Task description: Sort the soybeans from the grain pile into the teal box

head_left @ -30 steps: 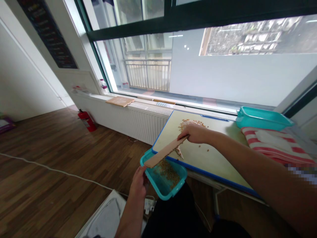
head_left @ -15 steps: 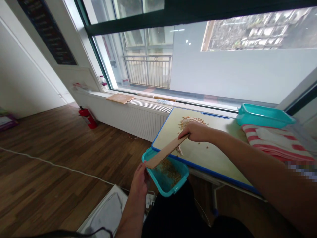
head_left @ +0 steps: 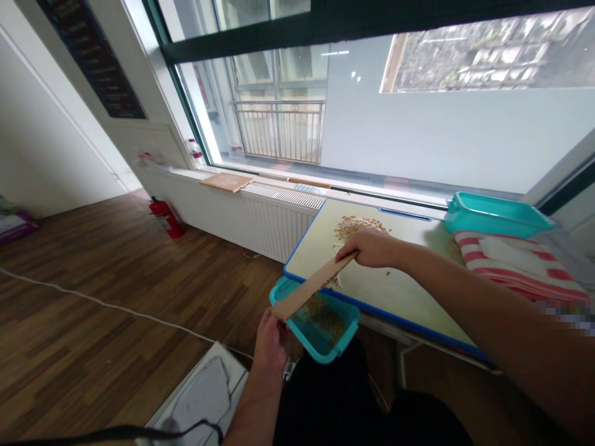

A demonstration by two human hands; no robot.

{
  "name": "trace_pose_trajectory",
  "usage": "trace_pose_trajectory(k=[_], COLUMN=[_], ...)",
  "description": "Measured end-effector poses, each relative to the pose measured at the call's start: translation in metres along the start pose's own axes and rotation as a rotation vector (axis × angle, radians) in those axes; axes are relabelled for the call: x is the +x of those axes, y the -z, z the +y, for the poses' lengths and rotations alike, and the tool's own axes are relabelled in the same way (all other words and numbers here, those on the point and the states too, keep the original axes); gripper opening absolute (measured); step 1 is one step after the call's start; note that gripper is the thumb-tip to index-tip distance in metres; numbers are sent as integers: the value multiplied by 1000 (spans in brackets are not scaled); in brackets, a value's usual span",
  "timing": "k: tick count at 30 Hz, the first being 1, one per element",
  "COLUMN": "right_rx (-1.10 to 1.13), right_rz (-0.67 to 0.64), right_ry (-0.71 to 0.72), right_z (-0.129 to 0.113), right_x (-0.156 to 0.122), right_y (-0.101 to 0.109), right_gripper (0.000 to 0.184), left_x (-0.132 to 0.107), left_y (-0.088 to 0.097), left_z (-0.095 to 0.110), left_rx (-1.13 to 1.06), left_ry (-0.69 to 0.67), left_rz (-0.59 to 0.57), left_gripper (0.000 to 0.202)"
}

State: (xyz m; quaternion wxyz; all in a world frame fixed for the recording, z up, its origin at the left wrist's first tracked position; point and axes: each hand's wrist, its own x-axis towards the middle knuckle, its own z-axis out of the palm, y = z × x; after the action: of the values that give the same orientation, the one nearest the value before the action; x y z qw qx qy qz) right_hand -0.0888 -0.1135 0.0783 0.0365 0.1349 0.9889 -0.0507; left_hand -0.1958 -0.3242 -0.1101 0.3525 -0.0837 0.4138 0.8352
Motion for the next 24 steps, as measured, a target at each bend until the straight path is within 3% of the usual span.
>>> trace_pose_trajectory(k=[15, 24], right_rx=[-9, -13], right_rz=[-4, 17], right_ry=[45, 46], right_z=[-15, -16], right_x=[-22, -28], right_y=[3, -3], right_gripper=[52, 54], left_x=[-25, -22], left_y=[-4, -3], left_z=[-7, -10], left_rx=[-35, -42], left_ry=[-56, -44], left_rz=[88, 108], left_gripper=[18, 22])
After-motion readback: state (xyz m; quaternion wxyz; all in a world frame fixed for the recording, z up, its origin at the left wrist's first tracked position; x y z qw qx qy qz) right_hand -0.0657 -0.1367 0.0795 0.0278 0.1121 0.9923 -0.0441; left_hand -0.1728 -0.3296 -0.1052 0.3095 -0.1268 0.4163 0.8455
